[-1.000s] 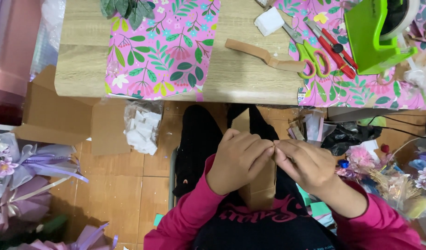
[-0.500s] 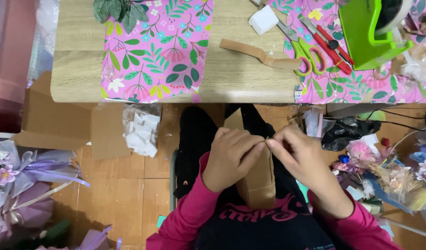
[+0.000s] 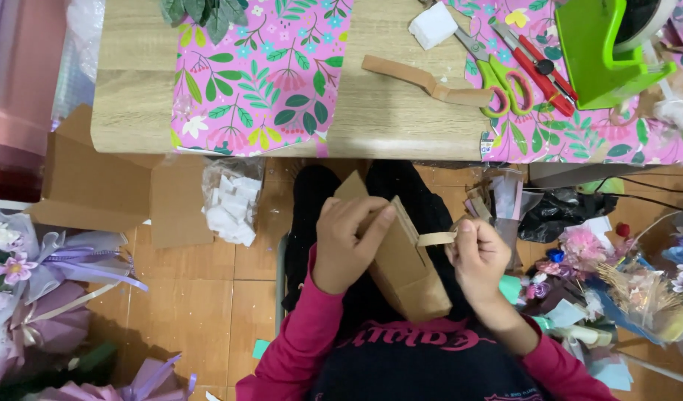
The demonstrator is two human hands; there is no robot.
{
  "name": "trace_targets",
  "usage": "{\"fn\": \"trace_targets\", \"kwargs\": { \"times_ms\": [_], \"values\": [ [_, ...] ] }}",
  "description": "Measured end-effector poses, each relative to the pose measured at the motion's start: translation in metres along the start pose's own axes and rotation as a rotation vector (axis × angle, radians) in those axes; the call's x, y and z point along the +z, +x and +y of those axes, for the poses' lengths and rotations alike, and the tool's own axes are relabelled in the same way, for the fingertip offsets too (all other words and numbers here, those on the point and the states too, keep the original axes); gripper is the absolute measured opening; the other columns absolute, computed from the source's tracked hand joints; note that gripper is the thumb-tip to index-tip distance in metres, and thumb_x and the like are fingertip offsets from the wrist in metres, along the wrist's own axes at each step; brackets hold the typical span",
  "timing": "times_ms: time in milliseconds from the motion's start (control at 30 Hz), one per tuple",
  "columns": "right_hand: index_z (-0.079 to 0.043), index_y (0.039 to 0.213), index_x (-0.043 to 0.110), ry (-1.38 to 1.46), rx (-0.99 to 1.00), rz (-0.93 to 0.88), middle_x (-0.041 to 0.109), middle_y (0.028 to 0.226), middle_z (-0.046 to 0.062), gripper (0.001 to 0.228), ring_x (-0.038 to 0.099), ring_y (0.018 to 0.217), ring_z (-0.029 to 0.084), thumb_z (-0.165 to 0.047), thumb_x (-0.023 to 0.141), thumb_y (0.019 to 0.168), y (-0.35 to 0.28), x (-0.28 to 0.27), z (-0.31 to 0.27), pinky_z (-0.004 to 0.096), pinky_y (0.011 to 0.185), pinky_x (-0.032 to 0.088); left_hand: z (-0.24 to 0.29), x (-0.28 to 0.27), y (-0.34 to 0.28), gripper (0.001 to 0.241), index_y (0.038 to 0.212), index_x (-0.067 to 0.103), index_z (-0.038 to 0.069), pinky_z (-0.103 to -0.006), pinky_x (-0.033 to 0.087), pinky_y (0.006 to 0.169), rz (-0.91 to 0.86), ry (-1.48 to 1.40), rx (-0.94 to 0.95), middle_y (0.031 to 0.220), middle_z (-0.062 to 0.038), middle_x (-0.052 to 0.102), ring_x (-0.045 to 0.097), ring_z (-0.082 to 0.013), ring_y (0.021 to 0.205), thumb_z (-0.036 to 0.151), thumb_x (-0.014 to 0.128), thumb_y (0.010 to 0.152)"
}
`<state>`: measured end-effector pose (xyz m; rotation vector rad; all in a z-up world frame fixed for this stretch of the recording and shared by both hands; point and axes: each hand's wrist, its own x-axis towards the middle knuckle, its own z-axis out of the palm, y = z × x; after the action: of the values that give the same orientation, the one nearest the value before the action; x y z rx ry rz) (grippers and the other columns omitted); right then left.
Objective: The person cuts a piece of cardboard with scissors, then uses a utility knife to score and fold it into a small box. They insert a white foam block into the box and secure it using a hot glue gun.
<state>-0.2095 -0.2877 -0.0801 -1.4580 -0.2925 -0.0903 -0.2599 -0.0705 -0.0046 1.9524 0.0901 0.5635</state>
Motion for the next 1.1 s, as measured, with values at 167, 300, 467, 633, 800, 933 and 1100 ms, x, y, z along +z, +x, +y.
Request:
{"fn": "trace_targets", "kwargs": {
  "times_ms": [167,300,467,633,800,933,1100],
  "values": [
    [-0.002,0.073,0.049,-0.077,-0.02,0.149,0.034,0.051,0.004,0.04,0.037,0.036,0.009,0.0,0.046,0.113,0.007,-0.022,0.0,0.022,0.036,0.031,-0.002,-0.017,0.0,0.014,0.098,0.073,0.016,-0.0366,0.05,0.075,0.231,0.015,-0.102,0.073,-0.006,0.069,0.07,-0.0295,0.074,0.028,0.067,0.102],
    [0.001,0.075,0.05,-0.113,-0.08,0.299,0.035,0.047,0.008,0.041,0.036,0.035,0.013,0.001,0.05,0.116,0.028,-0.043,-0.002,0.025,0.037,0.031,-0.007,-0.036,-0.003,0.017,0.101,0.074,0.018,-0.0406,0.055,0.075,0.419,0.065,-0.26,0.073,-0.011,0.07,0.071,-0.0323,0.075,0.033,0.067,0.101],
    [-0.011,0.075,0.04,-0.196,-0.202,0.348,0.037,0.062,0.001,0.047,0.04,0.046,0.011,-0.007,0.05,0.121,0.086,-0.067,-0.011,0.026,0.038,0.031,-0.026,-0.052,0.0,0.019,0.099,0.065,0.008,-0.0268,0.048,0.08,0.655,-0.062,-0.314,0.088,0.002,0.062,0.055,-0.0101,0.085,0.025,0.058,0.104],
    [-0.005,0.085,0.044,-0.423,-0.36,0.331,0.046,0.062,0.011,0.044,0.054,0.049,0.018,-0.009,0.05,0.128,0.194,-0.067,-0.022,0.029,0.04,0.034,-0.04,-0.071,0.001,0.02,0.098,0.059,0.008,-0.0266,0.046,0.084,0.838,-0.05,-0.186,0.09,0.001,0.057,0.051,-0.0095,0.087,0.025,0.057,0.107],
    [0.004,0.119,0.061,-0.848,-0.435,-0.094,0.068,0.102,0.017,0.028,0.073,0.079,0.025,0.011,0.083,0.103,0.263,0.009,-0.038,0.028,0.061,0.063,-0.033,-0.052,0.005,0.019,0.102,0.062,0.007,-0.0259,0.046,0.083,0.794,-0.2,-0.235,0.09,0.002,0.057,0.052,-0.0092,0.087,0.025,0.06,0.104],
    [0.002,0.105,0.08,-0.92,-0.634,-0.195,0.078,0.096,0.012,0.008,0.073,0.088,0.023,0.01,0.079,0.102,0.283,0.019,-0.005,0.034,0.08,0.06,-0.029,-0.047,0.016,0.019,0.098,0.062,0.007,-0.0237,0.043,0.074,0.776,-0.264,-0.235,0.082,0.004,0.052,0.045,-0.0061,0.077,0.025,0.061,0.103],
    [0.002,0.13,0.073,-0.997,-0.547,-0.386,0.066,0.135,0.027,0.028,0.06,0.124,0.041,-0.016,0.058,0.115,0.256,0.032,-0.032,0.06,0.106,0.044,-0.022,-0.052,0.03,0.018,0.098,0.065,0.007,-0.0258,0.048,0.083,0.697,-0.203,-0.244,0.09,0.003,0.061,0.055,-0.0092,0.088,0.025,0.063,0.101]
  ]
}}
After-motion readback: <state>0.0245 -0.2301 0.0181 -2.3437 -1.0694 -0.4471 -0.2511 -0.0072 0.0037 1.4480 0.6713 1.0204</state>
